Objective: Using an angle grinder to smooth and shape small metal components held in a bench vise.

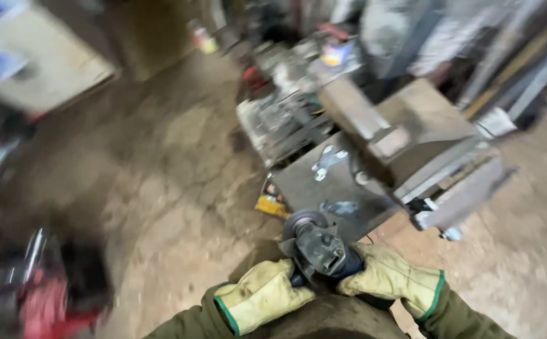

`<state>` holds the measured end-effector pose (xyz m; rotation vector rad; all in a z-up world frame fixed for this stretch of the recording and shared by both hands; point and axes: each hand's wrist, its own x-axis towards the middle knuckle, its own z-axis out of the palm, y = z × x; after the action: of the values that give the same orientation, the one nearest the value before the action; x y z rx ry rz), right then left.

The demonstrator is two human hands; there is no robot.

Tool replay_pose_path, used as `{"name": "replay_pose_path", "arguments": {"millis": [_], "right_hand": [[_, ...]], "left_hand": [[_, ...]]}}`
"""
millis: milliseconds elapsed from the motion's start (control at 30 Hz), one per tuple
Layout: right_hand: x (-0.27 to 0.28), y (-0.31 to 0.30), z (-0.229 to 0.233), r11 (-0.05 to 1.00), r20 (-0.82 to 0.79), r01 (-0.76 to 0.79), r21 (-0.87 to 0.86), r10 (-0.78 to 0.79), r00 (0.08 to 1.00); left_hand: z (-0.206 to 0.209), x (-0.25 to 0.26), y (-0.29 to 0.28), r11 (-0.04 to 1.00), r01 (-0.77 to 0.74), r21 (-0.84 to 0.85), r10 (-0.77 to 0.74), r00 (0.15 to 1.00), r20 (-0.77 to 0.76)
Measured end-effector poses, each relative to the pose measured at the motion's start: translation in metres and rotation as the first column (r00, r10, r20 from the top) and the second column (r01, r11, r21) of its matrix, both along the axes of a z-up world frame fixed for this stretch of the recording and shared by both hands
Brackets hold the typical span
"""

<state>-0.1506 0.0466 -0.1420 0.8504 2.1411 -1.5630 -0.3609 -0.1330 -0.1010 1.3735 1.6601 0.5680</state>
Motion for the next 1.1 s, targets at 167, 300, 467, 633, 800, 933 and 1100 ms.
{"name": "replay_pose_path", "arguments": {"millis": [167,300,467,633,800,933,1100], "right_hand": [[-0.023,-0.001,0.048,0.918,0.134,0.385,-0.098,-0.371,0.919],[-0.045,-0.010,0.056,0.829,0.150,0.559,-0.029,-0.549,0.822],[-0.101,-0.062,0.027,0.491,0.096,0.870,-0.033,-0.865,0.492],[-0.146,-0.075,0.061,0.252,0.189,0.966,0.062,-0.953,0.237],[-0.149,-0.090,0.088,0.087,0.256,0.988,0.127,-0.965,0.052],[-0.145,-0.090,0.084,0.017,0.025,0.980,0.196,-1.000,0.013],[-0.154,-0.083,0.085,-0.142,-0.100,0.961,0.235,-0.987,-0.122]], "left_hand": [[-0.007,-0.054,0.066,0.955,0.290,-0.069,-0.298,0.922,-0.245],[0.001,-0.096,0.134,0.811,0.584,0.044,-0.581,0.812,-0.053],[0.015,-0.135,0.203,0.582,0.798,-0.154,-0.805,0.540,-0.246],[0.049,-0.142,0.244,0.311,0.949,0.045,-0.936,0.315,-0.160],[0.071,-0.122,0.267,0.152,0.982,0.108,-0.981,0.164,-0.108],[0.064,-0.116,0.285,0.081,0.971,0.225,-0.992,0.058,0.108],[0.037,-0.110,0.317,-0.378,0.914,0.150,-0.687,-0.168,-0.707]]}}
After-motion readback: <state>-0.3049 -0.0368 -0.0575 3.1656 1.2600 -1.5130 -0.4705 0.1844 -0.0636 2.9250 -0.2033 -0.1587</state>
